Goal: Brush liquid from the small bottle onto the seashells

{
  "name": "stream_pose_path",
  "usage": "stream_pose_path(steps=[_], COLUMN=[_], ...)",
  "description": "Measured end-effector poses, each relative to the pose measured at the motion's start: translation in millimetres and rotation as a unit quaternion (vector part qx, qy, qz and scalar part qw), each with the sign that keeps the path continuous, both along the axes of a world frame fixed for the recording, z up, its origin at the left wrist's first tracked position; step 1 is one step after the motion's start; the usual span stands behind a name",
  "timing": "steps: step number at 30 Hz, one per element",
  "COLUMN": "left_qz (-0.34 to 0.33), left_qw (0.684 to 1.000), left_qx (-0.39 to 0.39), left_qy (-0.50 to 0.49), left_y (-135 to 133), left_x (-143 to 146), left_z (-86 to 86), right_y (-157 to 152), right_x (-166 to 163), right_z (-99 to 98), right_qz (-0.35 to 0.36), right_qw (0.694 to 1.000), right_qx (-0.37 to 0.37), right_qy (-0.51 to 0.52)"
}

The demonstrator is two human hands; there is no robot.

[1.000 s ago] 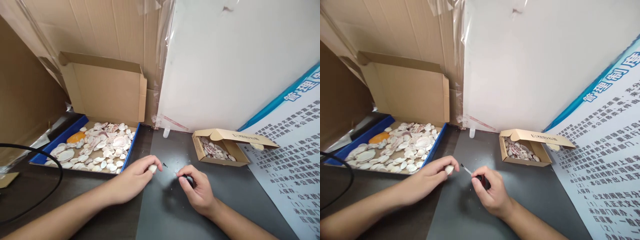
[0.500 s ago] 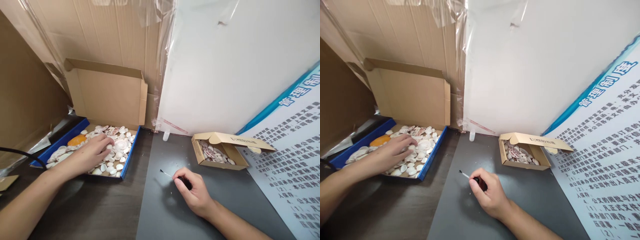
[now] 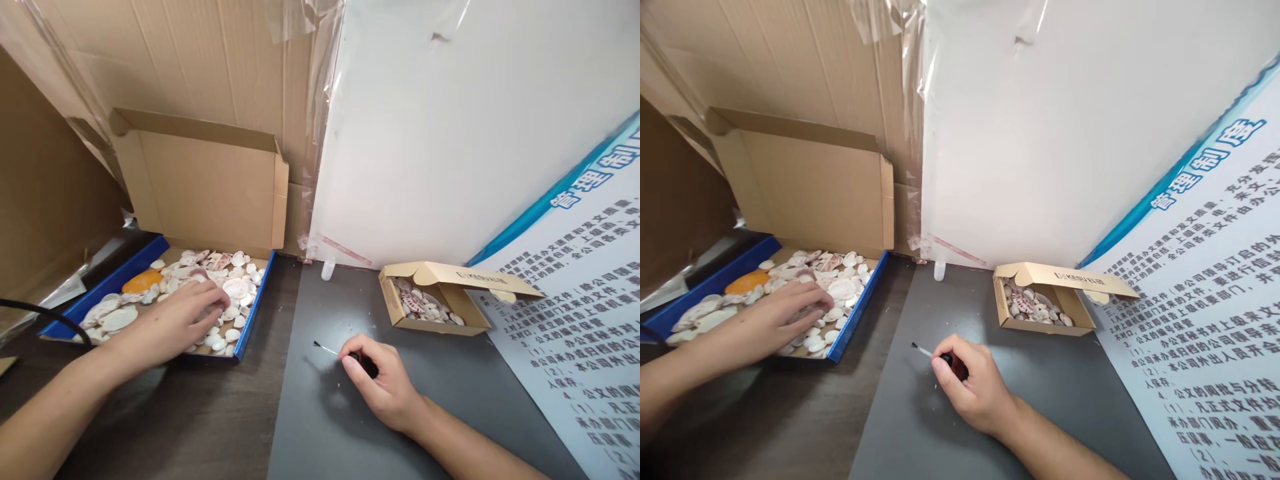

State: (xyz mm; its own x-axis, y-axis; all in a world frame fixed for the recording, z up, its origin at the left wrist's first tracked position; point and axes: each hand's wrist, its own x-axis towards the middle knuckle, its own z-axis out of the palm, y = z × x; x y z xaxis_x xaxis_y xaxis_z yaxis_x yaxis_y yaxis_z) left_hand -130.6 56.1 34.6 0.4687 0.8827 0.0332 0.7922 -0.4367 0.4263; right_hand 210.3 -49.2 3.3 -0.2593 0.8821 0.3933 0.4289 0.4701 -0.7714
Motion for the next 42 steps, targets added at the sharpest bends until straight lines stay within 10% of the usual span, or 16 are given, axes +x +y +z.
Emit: stream_pose_path(steps=[10, 42], left_qz=[0.026, 0.018], left_qw=[0.989, 0.995], left_qx=[0.114, 0.089], left_qy=[0.089, 0.046], left_y=[0.6, 1.4], left_x=[3.4, -0.2], left_z=[-17.8, -10.4], right_y=[-0.8, -1.6], right_x=[2.7, 2.9], right_z=[-3.0, -3.5], right_qz=[0.01, 0.017], right_qw=[0.999, 0.999], right_qx=[-0.036, -0.048], right_qy=[-0.003, 0.0])
